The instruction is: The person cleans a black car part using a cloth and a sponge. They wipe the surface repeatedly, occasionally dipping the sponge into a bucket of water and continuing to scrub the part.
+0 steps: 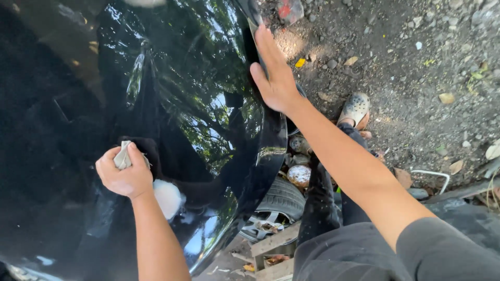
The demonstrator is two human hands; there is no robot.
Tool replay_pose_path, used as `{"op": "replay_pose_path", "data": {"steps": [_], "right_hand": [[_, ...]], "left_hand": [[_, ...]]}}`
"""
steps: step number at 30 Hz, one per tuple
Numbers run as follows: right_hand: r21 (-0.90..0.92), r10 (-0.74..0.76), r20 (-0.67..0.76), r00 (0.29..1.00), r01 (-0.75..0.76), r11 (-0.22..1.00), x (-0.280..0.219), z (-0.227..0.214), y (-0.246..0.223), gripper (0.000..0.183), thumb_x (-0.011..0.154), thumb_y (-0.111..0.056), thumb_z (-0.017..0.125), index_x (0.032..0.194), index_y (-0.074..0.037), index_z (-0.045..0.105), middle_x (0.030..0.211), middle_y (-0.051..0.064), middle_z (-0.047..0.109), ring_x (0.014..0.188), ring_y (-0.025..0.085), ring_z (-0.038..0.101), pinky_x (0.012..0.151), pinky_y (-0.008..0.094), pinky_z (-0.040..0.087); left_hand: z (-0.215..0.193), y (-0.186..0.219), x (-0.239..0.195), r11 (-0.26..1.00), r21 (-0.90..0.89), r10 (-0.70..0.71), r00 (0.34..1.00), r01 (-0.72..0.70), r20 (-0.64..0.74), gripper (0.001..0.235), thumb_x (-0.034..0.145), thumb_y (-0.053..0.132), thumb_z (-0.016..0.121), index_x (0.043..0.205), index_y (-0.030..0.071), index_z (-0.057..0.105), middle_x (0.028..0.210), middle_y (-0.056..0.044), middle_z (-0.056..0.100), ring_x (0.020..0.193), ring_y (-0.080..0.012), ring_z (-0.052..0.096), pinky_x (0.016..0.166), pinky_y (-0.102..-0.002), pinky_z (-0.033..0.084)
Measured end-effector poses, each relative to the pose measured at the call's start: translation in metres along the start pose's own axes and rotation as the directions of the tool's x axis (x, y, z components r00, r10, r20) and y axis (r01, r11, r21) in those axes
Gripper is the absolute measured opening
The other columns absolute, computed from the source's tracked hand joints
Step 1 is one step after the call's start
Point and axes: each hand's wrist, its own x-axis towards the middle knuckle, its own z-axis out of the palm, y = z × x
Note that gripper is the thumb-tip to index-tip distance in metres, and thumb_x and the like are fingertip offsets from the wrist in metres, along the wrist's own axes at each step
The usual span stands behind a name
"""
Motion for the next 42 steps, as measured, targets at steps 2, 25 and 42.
{"op": "replay_pose_path", "data": {"steps": [2,25,42], "right_hand": [[0.003,-0.067,0.001,0.998,0.067,0.998,-0.041,-0.006,-0.021,0.061,0.113,-0.027,0.046,0.165,-0.003,0.024,0.174,0.017,0.023,0.164,0.035,0.022,0.135,0.044,0.02],[-0.326,0.21,0.08,0.974,-0.173,0.929,-0.017,-0.027,-0.017,0.057,0.108,-0.031,0.048,0.16,-0.008,0.038,0.17,0.008,0.032,0.158,0.035,0.021,0.127,0.056,0.02],[-0.542,0.131,0.242,0.961,0.022,0.84,-0.067,-0.038,-0.028,0.062,0.101,-0.034,0.049,0.157,-0.009,0.039,0.165,0.01,0.032,0.151,0.038,0.026,0.117,0.059,0.023]], "left_hand": [[0.004,-0.003,-0.001,1.0,-0.012,-0.016,1.0,0.016,0.012,0.021,0.094,0.016,0.085,0.101,0.009,0.067,0.101,-0.009,0.065,0.094,-0.0323,0.065,0.081,-0.045,0.052],[0.003,-0.002,-0.002,1.0,0.0,-0.012,1.0,0.012,-0.01,0.024,0.095,0.017,0.088,0.101,0.008,0.067,0.101,-0.009,0.065,0.096,-0.0327,0.065,0.084,-0.045,0.052],[0.001,0.002,-0.003,0.999,-0.032,-0.02,1.0,0.02,-0.006,0.023,0.096,0.018,0.087,0.103,0.008,0.067,0.102,-0.009,0.065,0.095,-0.0321,0.065,0.083,-0.044,0.052]]}}
